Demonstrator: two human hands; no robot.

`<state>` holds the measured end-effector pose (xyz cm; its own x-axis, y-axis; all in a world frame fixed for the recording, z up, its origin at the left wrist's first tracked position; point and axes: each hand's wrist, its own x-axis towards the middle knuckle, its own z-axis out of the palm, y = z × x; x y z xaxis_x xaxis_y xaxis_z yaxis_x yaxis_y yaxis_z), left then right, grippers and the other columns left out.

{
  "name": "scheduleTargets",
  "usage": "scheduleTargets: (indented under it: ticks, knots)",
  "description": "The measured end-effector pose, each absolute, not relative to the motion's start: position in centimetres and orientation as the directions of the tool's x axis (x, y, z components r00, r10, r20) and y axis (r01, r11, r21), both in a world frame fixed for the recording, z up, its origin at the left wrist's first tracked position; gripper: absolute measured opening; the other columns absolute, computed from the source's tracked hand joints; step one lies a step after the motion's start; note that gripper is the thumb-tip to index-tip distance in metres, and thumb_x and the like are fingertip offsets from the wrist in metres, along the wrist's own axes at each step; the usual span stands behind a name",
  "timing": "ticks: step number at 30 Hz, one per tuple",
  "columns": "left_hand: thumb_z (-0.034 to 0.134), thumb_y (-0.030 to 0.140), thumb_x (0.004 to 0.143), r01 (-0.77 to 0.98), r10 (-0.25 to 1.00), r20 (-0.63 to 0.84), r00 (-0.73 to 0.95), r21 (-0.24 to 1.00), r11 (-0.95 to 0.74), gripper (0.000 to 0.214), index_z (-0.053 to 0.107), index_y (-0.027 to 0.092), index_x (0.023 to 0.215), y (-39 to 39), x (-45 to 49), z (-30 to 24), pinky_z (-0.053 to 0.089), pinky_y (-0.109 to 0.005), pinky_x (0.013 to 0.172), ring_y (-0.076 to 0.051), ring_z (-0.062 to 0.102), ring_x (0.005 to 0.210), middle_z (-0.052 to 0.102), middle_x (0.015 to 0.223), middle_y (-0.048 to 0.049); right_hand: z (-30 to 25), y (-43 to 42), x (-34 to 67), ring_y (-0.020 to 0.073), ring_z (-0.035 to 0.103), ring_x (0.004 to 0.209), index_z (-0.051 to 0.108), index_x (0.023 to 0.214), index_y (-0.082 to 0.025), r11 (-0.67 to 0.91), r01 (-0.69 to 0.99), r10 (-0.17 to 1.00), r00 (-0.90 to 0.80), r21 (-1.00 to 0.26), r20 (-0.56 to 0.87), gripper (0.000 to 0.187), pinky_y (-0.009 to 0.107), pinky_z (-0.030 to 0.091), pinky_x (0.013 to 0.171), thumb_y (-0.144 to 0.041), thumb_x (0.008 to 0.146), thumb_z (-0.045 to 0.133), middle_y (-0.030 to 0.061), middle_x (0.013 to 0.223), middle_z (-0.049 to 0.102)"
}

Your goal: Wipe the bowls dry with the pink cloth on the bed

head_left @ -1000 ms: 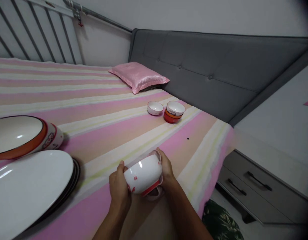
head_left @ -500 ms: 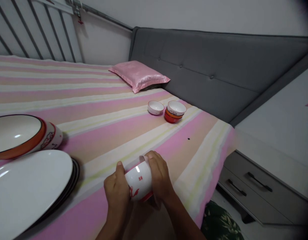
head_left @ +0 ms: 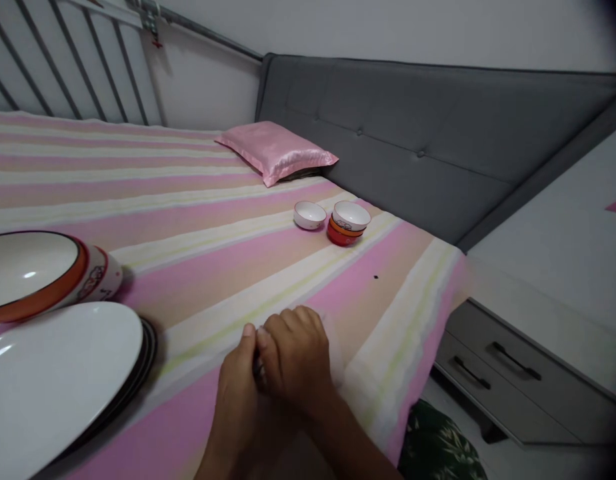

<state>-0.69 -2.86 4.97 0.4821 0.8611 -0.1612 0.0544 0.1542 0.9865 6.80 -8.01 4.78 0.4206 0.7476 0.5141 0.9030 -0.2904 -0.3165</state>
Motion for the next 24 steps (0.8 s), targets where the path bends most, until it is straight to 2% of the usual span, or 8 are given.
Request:
scheduleTargets:
  ticks: [3,5,7,10,14,17,20,24]
  knots:
    - [0.042,0.059,0.085,0.03,0.763,-0.096,0.64,0.994,0.1,0.051,0.066,0.017,0.07,-2.4,-0.5,4.5,0.046,-0.028,0.064,-0.018,0.055,0.065,0.068,0.069,-0.0054,5.1,-8.1,9.0,0.0188,0.046,0.071,0.051,0.066,-0.021,-0.3,0.846,0.756,0.493,-0.441,0.431,0.046,0.033,0.031,0.07,-0.033,0.098,0.021,0.0034,0.068,0.056]
    - [0.042,0.061,0.084,0.045,0.739,-0.096,0.667,0.995,0.088,0.053,0.069,0.015,0.077,-1.9,-0.1,3.6,0.045,-0.029,0.068,-0.019,0.056,0.068,0.07,0.077,-0.0074,5.2,-8.0,10.5,0.0183,0.048,0.072,0.053,0.066,-0.021,-0.289,0.769,0.739,0.558,-0.571,0.377,0.049,0.032,0.032,0.072,-0.033,0.099,0.019,0.0036,0.07,0.059]
    - [0.045,0.065,0.081,0.099,0.765,-0.139,0.629,0.99,0.098,0.057,0.067,0.013,0.07,-1.2,0.3,2.4,0.043,-0.029,0.064,-0.02,0.053,0.063,0.069,0.07,-0.0083,5.2,-7.7,11.9,0.0179,0.051,0.073,0.055,0.065,-0.021,-0.259,0.652,0.721,0.621,-0.712,0.307,0.053,0.031,0.034,0.074,-0.037,0.099,0.018,0.0039,0.072,0.062]
    - [0.044,0.07,0.078,0.157,0.782,-0.17,0.599,0.983,0.093,0.059,0.058,0.016,0.056,-0.4,0.7,0.8,0.038,-0.028,0.061,-0.02,0.05,0.061,0.062,0.059,-0.0065,4.6,-7.1,13.7,0.0171,0.052,0.067,0.055,0.06,-0.022,-0.233,0.411,0.711,0.69,-0.881,0.134,0.061,0.029,0.036,0.068,-0.05,0.098,0.016,0.002,0.062,0.058]
    - [0.042,0.072,0.078,0.174,0.794,-0.147,0.59,0.983,0.053,0.062,0.046,0.02,0.044,-0.1,0.5,0.4,0.03,-0.027,0.055,-0.017,0.042,0.053,0.049,0.047,-0.003,3.3,-6.5,15.1,0.0148,0.046,0.056,0.049,0.055,-0.022,-0.205,0.186,0.701,0.713,-0.961,-0.011,0.064,0.026,0.033,0.058,-0.064,0.092,0.019,-0.0013,0.053,0.05]
    - [0.044,0.074,0.076,0.136,0.797,-0.165,0.581,0.985,0.105,0.064,0.041,0.021,0.04,-0.4,0.4,0.7,0.028,-0.027,0.05,-0.016,0.039,0.048,0.043,0.041,-0.002,2.8,-6.5,14.7,0.0145,0.045,0.056,0.049,0.056,-0.022,-0.164,0.172,0.705,0.709,-0.971,0.007,0.062,0.026,0.033,0.057,-0.065,0.092,0.022,-0.0016,0.053,0.049]
    - [0.036,0.077,0.077,0.135,0.841,-0.155,0.518,0.986,0.099,0.067,0.038,0.021,0.04,-0.9,0.4,0.8,0.025,-0.026,0.047,-0.014,0.035,0.044,0.04,0.04,-0.0011,3.1,-6.7,13.4,0.016,0.048,0.06,0.052,0.06,-0.022,-0.168,0.215,0.683,0.729,-0.962,0.044,0.059,0.027,0.035,0.061,-0.059,0.094,0.023,0.0004,0.057,0.053]
    - [0.034,0.076,0.08,0.142,0.896,-0.117,0.428,0.988,0.061,0.069,0.042,0.02,0.041,-1.6,0.4,1.0,0.022,-0.026,0.045,-0.012,0.032,0.042,0.039,0.04,-0.0007,4.4,-7.1,11.2,0.0187,0.053,0.072,0.054,0.069,-0.021,-0.216,0.485,0.668,0.707,-0.848,0.234,0.049,0.031,0.037,0.071,-0.042,0.098,0.021,0.005,0.072,0.061]
